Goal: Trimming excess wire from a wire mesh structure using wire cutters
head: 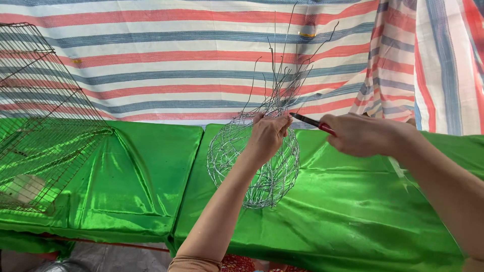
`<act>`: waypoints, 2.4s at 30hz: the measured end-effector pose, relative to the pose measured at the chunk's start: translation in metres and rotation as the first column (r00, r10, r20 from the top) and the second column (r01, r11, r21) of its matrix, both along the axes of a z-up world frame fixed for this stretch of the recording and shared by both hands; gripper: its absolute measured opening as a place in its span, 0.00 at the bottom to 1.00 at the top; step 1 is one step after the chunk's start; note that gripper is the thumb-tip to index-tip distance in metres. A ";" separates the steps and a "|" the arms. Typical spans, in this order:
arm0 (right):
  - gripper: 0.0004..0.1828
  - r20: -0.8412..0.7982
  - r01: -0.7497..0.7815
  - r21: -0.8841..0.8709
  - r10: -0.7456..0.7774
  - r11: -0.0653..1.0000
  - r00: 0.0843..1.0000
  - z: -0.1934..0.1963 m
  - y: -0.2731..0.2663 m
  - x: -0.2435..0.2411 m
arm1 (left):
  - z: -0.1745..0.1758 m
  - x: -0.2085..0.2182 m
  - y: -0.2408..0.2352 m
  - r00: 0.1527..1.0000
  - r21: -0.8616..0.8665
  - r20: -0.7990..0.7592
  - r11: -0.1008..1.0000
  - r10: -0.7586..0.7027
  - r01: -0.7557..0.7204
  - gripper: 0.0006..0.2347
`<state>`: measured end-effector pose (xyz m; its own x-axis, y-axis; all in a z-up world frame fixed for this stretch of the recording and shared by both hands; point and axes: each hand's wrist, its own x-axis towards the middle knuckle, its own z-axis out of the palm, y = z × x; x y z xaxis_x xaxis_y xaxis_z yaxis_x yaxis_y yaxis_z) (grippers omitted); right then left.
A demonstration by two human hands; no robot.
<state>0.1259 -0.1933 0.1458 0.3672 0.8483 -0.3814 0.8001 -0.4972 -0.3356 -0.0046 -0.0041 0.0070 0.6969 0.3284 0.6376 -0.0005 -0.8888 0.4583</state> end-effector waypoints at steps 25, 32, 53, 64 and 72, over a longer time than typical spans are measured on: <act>0.26 -0.873 0.291 0.298 0.383 0.909 -0.301 -0.199 -0.005 0.038 | 0.015 -0.016 -0.017 0.983 -0.033 0.127 0.989 -0.136 0.141 0.07; 0.20 -0.837 0.141 0.388 0.283 0.911 0.469 -0.059 -0.004 0.026 | 0.018 -0.018 -0.006 0.998 -0.081 0.033 0.996 -0.044 0.046 0.09; 0.15 -0.265 0.042 -0.084 -0.063 0.996 0.962 0.011 0.008 0.015 | 0.009 -0.006 0.005 0.992 -0.079 0.109 0.995 -0.056 0.065 0.07; 0.26 -0.829 0.049 0.487 0.479 0.872 -0.289 -0.199 -0.011 0.027 | 0.003 0.000 0.014 0.980 -0.129 0.164 0.983 -0.110 0.131 0.08; 0.26 -0.908 0.080 0.418 0.417 0.905 0.023 -0.180 -0.059 0.010 | 0.012 -0.011 0.002 0.986 -0.047 0.162 0.997 -0.048 0.056 0.09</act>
<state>0.1360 -0.2522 -0.0343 -0.3042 0.9523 0.0256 -0.3557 -0.0887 -0.9304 -0.0160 -0.0021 0.0185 0.6038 0.3297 0.7258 -0.1236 -0.8607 0.4938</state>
